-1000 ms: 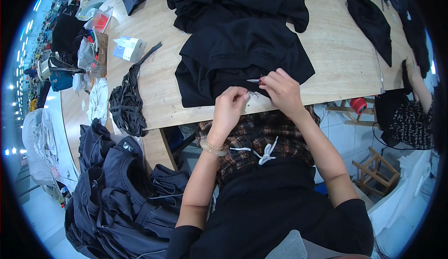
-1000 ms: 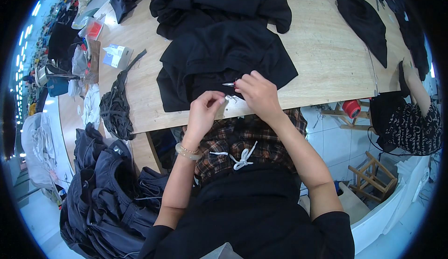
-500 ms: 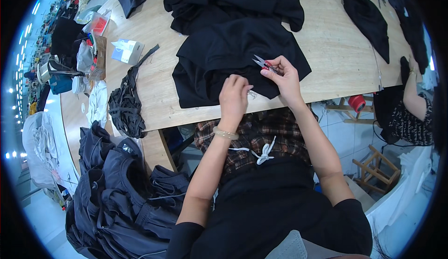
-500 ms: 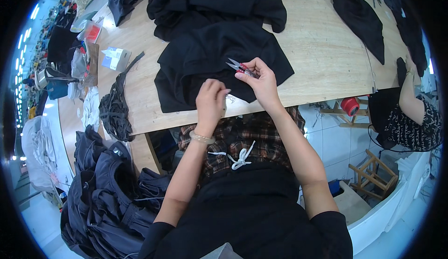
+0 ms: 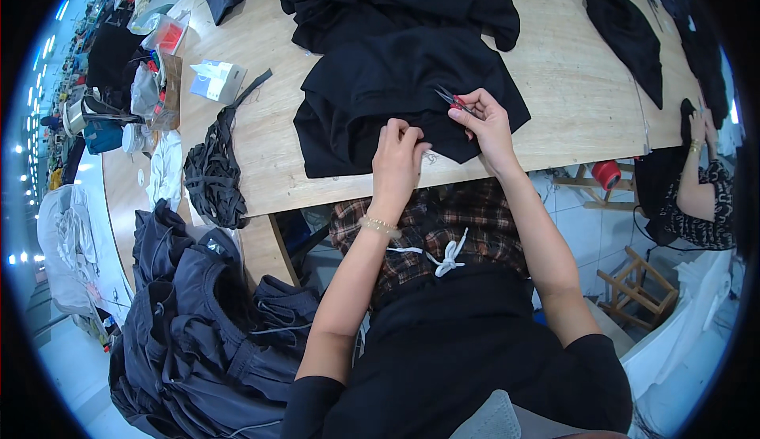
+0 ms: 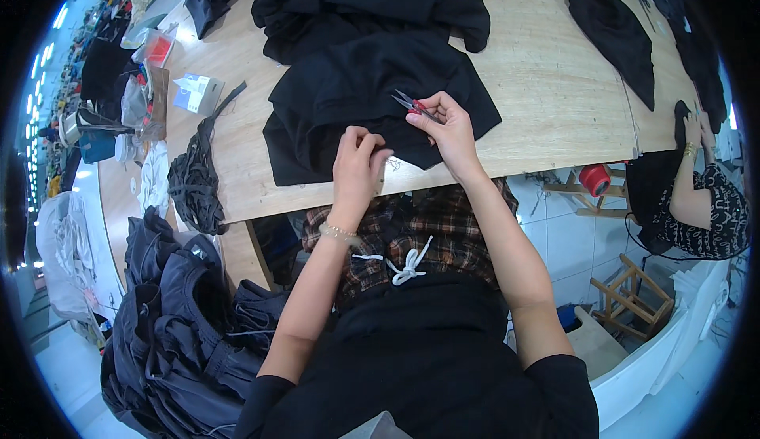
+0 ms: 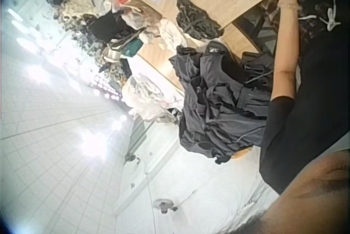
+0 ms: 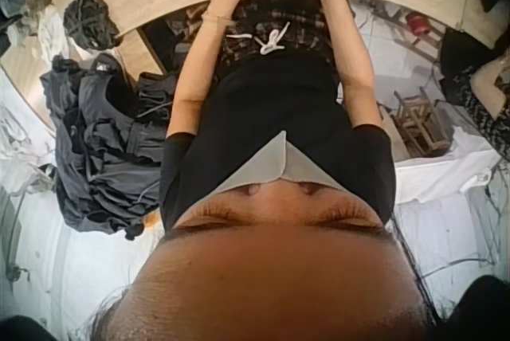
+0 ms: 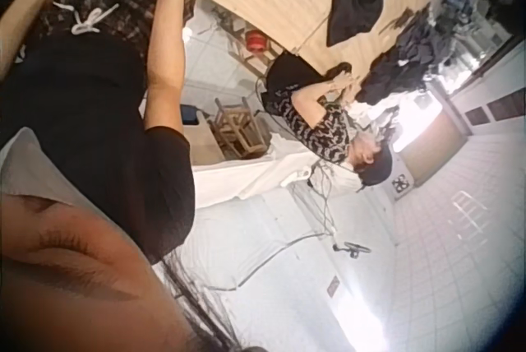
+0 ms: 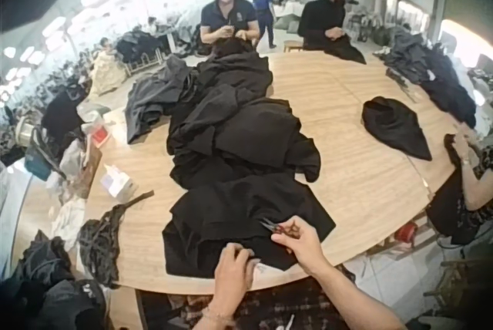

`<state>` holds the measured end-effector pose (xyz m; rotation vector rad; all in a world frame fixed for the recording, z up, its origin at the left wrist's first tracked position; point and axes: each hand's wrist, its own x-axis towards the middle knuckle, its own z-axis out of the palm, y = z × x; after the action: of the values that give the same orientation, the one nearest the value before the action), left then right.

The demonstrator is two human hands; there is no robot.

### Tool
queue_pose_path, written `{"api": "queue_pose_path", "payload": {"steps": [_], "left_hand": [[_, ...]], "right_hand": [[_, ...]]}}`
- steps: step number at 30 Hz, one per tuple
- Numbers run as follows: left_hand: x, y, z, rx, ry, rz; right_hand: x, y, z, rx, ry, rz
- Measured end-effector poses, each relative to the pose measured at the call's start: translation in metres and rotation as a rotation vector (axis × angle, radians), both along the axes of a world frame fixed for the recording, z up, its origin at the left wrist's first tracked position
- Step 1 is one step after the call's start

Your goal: The person uses small scissors to trim loose threads and excess fabric from the edges and seams of black garments. They handle the clothing items one by one, cutting small bits of thread and occasionally adjusting the fabric on the table.

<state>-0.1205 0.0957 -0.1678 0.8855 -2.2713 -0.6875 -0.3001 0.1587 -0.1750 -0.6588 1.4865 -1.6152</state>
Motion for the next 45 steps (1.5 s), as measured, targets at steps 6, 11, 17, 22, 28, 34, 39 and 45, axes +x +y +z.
{"api": "queue_pose_path", "payload": {"steps": [6, 11, 17, 22, 28, 34, 39, 45], "left_hand": [[0.01, -0.011, -0.01, 0.291, 0.082, -0.027], [0.013, -0.012, -0.004, 0.421, 0.078, -0.013], [-0.002, -0.004, -0.006, -0.022, 0.0, 0.01], [0.0, -0.01, -0.01, 0.077, 0.075, 0.061], [0.005, -0.027, -0.01, 0.27, 0.03, 0.03], [0.005, -0.035, -0.015, 0.34, 0.009, -0.015], [0.005, -0.035, -0.011, 0.3, 0.009, -0.032], [0.003, -0.034, -0.008, 0.273, -0.008, -0.037]], "right_hand": [[-0.004, 0.002, 0.0, 0.02, 0.006, 0.02], [-0.004, 0.0, 0.001, 0.01, -0.008, 0.015], [-0.006, 0.001, 0.006, 0.025, 0.013, 0.041], [-0.008, 0.007, 0.014, -0.013, 0.134, 0.07], [-0.011, 0.014, 0.05, 0.113, 0.95, 0.206], [0.003, 0.007, 0.053, 0.106, 1.235, 0.307], [0.014, -0.001, 0.057, 0.121, 1.354, 0.336], [0.019, -0.006, 0.053, 0.102, 1.413, 0.362]]}}
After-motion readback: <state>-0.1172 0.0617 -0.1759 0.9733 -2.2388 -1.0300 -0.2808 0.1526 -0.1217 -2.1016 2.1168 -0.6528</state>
